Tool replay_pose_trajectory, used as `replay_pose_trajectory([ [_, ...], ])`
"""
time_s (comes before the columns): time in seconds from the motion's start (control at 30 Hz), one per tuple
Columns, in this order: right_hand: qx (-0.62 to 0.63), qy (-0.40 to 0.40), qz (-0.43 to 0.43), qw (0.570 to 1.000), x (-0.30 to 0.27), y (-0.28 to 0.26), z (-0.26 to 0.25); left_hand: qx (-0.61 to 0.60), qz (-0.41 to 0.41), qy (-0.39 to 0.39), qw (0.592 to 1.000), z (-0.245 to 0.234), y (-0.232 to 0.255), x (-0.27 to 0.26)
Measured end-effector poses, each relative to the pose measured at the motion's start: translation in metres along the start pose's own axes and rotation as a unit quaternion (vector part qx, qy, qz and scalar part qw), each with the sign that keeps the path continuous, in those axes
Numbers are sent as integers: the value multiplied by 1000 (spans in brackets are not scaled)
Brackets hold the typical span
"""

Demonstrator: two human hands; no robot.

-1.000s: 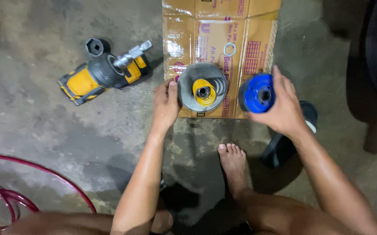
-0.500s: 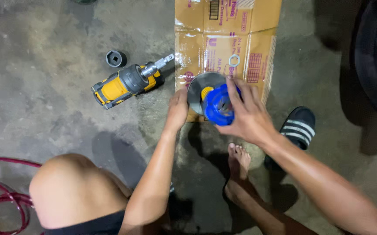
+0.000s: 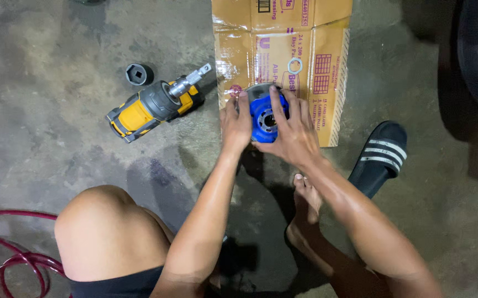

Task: The person assembles a small electric motor by hand, placing a bearing and a yellow coil into a metal housing, then securing a blue plastic cover with a cordless impact driver. The person repeatedly removes and reattaches the cover to adjust internal components.

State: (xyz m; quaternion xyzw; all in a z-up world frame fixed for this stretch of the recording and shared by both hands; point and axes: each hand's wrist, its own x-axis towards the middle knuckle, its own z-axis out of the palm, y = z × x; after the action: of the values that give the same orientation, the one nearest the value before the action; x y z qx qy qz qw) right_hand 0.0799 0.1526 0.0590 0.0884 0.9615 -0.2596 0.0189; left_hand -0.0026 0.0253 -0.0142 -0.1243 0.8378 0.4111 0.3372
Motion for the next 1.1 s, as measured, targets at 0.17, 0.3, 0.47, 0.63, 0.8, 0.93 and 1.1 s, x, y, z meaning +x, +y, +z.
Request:
replay_pose_trajectory([
  [0.17, 212, 36, 154, 964, -1, 35, 7, 0, -69, 18, 997, 4, 7, 7],
  [0.3, 416, 92, 382, 820, 19, 73, 55, -16, -113, 38, 993, 19, 6, 12],
  [0.47, 222, 85, 463, 854, 35, 69, 91, 23, -133, 62, 989, 22, 21, 17],
  [0.63, 233, 35, 488, 840, 34, 68, 91, 83, -106, 94, 986, 23, 21, 23],
  [0.8, 223, 93, 467, 851, 27, 73, 103, 71, -71, 144, 984, 28, 23, 23],
  [0.93, 225, 115, 452, 855, 27, 77, 112, 63, -76, 179, 979, 34, 22, 27],
  [1.1, 218, 152, 413, 871, 27, 80, 120, 62, -67, 181, 979, 34, 11, 31],
])
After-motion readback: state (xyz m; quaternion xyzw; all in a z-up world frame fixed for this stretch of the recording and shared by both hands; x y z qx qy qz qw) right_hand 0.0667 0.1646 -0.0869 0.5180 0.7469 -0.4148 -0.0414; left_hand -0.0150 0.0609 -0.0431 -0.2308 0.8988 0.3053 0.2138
